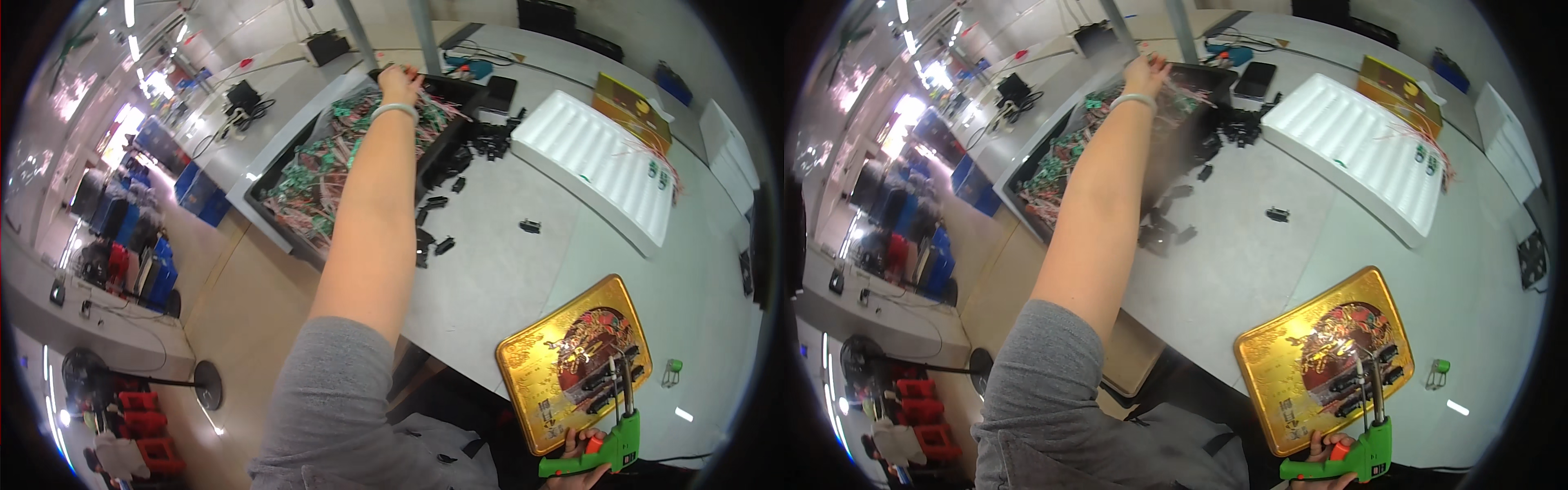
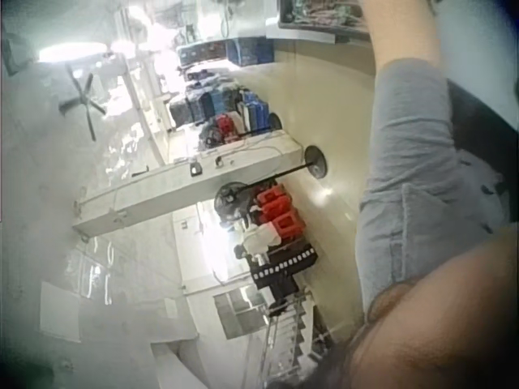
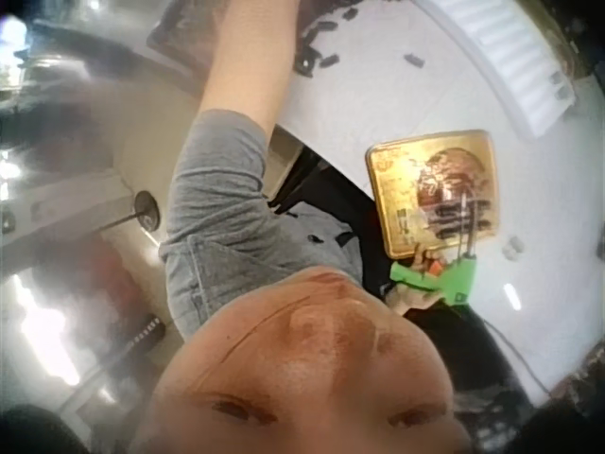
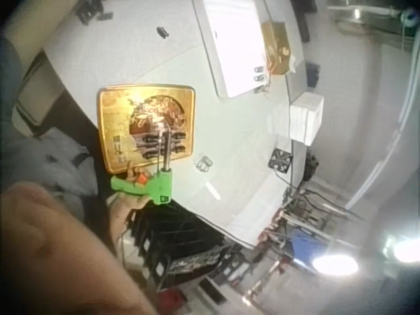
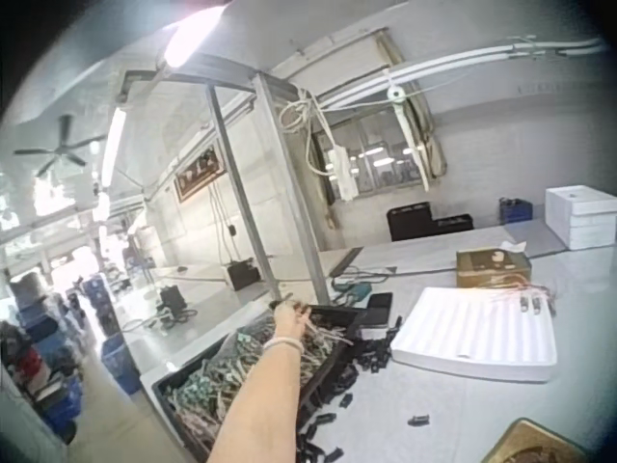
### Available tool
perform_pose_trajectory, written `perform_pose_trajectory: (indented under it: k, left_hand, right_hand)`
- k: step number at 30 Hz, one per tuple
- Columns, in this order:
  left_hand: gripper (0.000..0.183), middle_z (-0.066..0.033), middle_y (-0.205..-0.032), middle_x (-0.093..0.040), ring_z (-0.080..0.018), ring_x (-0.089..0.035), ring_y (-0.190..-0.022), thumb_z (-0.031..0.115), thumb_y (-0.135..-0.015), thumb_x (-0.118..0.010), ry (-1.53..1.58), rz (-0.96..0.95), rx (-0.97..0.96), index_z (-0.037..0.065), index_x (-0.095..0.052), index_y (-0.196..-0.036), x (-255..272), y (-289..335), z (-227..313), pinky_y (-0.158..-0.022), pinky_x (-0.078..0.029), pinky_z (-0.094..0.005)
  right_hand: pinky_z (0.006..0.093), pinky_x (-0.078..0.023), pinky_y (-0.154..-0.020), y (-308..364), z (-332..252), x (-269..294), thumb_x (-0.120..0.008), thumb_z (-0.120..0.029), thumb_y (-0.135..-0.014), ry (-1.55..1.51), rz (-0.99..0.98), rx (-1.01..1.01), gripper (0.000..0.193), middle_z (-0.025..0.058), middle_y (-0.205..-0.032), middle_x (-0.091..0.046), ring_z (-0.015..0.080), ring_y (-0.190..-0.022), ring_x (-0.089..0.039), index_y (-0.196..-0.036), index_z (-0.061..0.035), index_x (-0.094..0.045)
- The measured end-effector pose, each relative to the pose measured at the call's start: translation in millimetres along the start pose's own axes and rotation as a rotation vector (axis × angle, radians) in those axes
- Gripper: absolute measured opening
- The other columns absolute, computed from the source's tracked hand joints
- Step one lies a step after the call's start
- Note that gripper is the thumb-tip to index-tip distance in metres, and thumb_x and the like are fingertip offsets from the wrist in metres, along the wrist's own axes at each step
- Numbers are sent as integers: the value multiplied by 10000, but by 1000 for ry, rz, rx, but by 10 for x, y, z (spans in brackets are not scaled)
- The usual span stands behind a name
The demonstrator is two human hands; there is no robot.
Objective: The person uses a green hot air gun to solder wires onto small black electronic components arranged on a gold tray. They repeatedly pick up components, apply heat to the connection points, and place the finished units into a white foam tray. The task involves handling wires and components one at a time in a repetitive assembly loop.
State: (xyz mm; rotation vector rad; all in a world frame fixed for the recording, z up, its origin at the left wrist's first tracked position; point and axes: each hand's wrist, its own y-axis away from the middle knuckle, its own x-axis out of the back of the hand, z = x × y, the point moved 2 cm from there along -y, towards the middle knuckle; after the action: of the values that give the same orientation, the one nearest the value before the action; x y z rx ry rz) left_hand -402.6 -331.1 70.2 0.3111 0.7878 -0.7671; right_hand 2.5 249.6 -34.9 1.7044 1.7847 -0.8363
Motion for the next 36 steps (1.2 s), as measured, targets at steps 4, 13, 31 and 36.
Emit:
perform_pose_trajectory:
  k: [4,13,31,36]
  left_hand:
    - [184,-115,-819,-527,-239,-545,-669,45,-792,-412,-227,130,-48,41,-420,-976,260,-166,22,-590,-413,-367]
    - [296,-91,-1182,-432,-294,-326,-1149,207,-804,-460,-1950,-905,-1047,131,-510,-1085,-217,926,161,-940,-243,-489]
    - [128,-94,-827,-609,-237,-542,-856,151,-713,-566,-1526,-1161,-1112,106,-643,-805,-2188,2248,-1774,-768,-371,-398]
    - [186,-92,-885,-603,-232,-518,-914,222,-767,-506,-1632,-933,-801,135,-637,-867,-2568,2260,-2872,-799,-339,-426]
  right_hand:
    - [536,-260,-936,46,-14,44,-378,-475,-816,78,55,-16,620,159,-1140,-403,315,-1052,-384,-1230,-21,-291]
    - [438,-451,-811,-15,20,-158,-357,-427,-849,45,110,92,498,120,-969,-401,214,-908,-440,-1103,1,-348]
    - [387,-380,-807,-371,-524,279,-406,-477,-803,-86,157,329,529,125,-940,-462,203,-857,-454,-1013,8,-437]
    - [394,-345,-840,-412,-482,315,-405,-473,-800,-82,162,334,520,113,-950,-474,205,-891,-449,-1010,0,-456]
